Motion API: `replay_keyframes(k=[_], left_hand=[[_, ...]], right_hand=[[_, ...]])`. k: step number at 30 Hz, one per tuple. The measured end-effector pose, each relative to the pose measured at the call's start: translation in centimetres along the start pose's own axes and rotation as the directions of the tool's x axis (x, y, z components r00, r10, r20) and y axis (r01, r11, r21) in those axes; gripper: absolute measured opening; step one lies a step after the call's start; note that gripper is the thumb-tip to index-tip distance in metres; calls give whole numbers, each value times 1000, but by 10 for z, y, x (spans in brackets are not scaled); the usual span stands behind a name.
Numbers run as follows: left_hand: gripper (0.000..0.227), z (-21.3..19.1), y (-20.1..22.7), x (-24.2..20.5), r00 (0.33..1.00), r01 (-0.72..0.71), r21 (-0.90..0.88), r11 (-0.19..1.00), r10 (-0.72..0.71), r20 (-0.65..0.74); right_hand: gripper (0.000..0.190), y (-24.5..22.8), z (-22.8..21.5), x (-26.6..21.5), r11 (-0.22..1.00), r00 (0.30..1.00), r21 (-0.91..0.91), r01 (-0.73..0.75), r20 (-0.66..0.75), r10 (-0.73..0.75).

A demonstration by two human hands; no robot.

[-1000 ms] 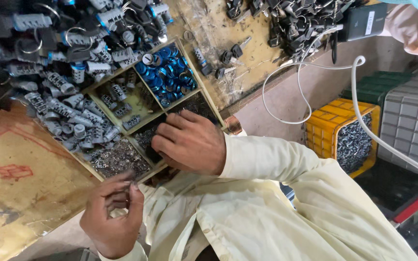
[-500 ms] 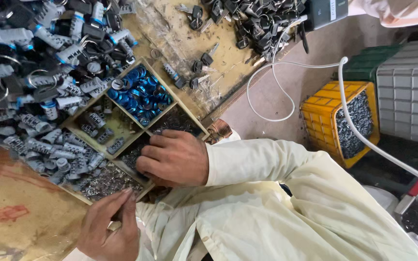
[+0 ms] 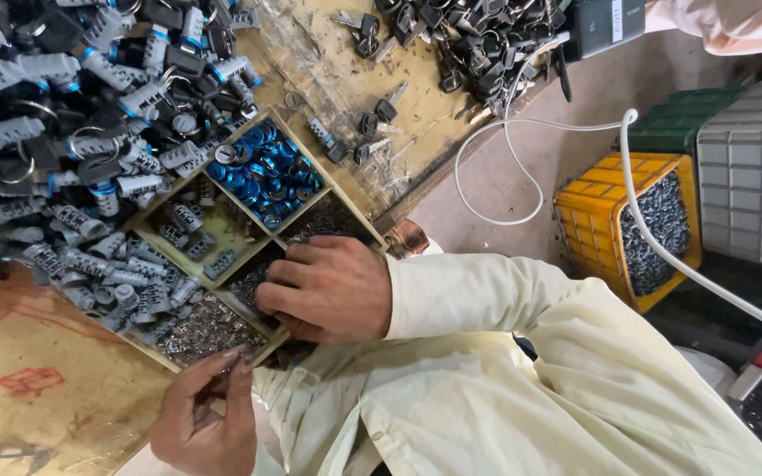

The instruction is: The person repeatedly assembles small key components by hand, inserting a metal pin into a key body and attaching a blue plastic cap. The person handles each unit one at a time, picking parts from a compartmentalized tray and assembling them in front of the camera.

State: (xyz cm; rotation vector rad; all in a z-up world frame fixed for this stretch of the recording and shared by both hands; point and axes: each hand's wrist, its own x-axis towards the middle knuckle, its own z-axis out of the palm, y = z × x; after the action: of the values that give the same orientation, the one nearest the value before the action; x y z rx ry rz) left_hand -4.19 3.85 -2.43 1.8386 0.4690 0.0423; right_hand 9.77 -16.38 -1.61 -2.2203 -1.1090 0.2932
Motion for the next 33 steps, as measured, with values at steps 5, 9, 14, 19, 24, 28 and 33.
replay_keyframes(k=[5,9,14,19,24,28,33], left_hand=[[16,6,20,13,985,-167,61,984,164,47],[18,8,37,21,993,-106,27,994,104,62],[14,10,46,26,989,101,-89,991,-90,119],[15,14,43,26,942,262,-212,941,-202,267],[17,23,32,21,942,287,-400,870,-180,285],[20,26,24,18,917,368,-433,823,-247,312],[16,24,24,19,920,350,-412,841,-225,322]], right_hand=[[24,-2,-14,2,972,993,218,-91,89,74],[26,-1,-13,0,930,994,351,-109,54,96],[26,-1,-10,-11,856,945,405,-322,86,315],[32,1,-14,-21,720,931,604,-342,113,348],[38,3,-14,-27,766,948,564,-309,114,298],[37,2,-22,-22,752,926,540,-377,194,324],[32,-2,-36,-5,831,940,446,-333,230,253]])
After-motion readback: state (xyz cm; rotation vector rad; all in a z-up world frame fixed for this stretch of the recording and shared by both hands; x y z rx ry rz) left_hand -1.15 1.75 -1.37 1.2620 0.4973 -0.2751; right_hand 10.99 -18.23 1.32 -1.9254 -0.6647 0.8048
